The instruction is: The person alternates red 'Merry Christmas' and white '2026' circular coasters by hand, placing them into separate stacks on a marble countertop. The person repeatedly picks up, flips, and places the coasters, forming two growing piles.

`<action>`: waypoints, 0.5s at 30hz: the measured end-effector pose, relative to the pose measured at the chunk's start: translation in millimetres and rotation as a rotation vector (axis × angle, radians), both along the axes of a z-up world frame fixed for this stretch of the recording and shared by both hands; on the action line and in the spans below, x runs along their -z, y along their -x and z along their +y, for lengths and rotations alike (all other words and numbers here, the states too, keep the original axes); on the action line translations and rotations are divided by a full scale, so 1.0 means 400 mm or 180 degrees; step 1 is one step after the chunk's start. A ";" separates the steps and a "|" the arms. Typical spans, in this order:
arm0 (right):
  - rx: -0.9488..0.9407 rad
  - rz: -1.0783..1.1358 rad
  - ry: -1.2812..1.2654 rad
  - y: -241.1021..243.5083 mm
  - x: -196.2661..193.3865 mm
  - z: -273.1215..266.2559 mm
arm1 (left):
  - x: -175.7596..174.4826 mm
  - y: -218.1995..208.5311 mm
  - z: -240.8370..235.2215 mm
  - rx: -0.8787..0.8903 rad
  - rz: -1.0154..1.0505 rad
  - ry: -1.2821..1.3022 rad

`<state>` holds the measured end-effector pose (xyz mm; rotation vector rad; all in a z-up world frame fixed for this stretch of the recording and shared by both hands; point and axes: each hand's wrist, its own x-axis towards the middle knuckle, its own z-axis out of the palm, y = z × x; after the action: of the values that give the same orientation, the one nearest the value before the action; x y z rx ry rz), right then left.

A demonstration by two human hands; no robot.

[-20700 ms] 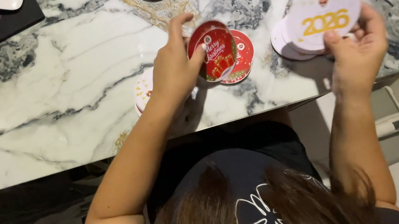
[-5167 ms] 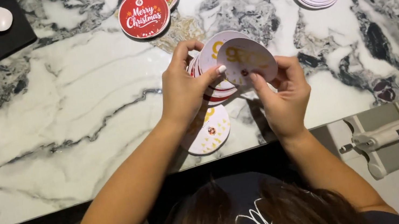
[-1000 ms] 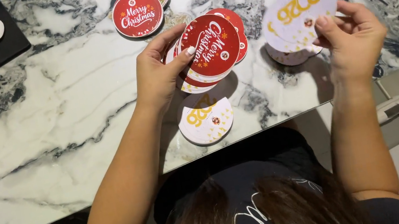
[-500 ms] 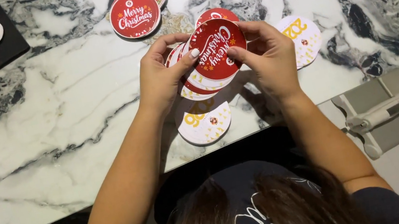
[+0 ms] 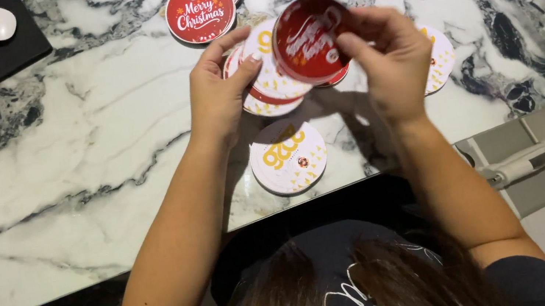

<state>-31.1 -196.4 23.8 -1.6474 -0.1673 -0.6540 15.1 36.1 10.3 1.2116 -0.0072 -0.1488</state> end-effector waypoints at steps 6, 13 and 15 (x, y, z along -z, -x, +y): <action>0.0227 0.0468 -0.0255 -0.126 0.053 -0.121 | 0.059 -0.061 0.054 -0.0765 -0.0639 -0.0219; 0.0920 0.0910 0.2736 -0.107 0.078 -0.103 | 0.023 -0.034 0.039 -0.0623 -0.0681 -0.0019; 0.0719 -0.0077 0.2464 -0.094 0.056 -0.093 | 0.027 -0.028 0.027 -0.0368 -0.0926 -0.0358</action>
<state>6.4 -233.5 1.4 -2.4268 -0.2770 -0.8404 26.2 46.7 -0.3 1.3338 -0.1843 0.1306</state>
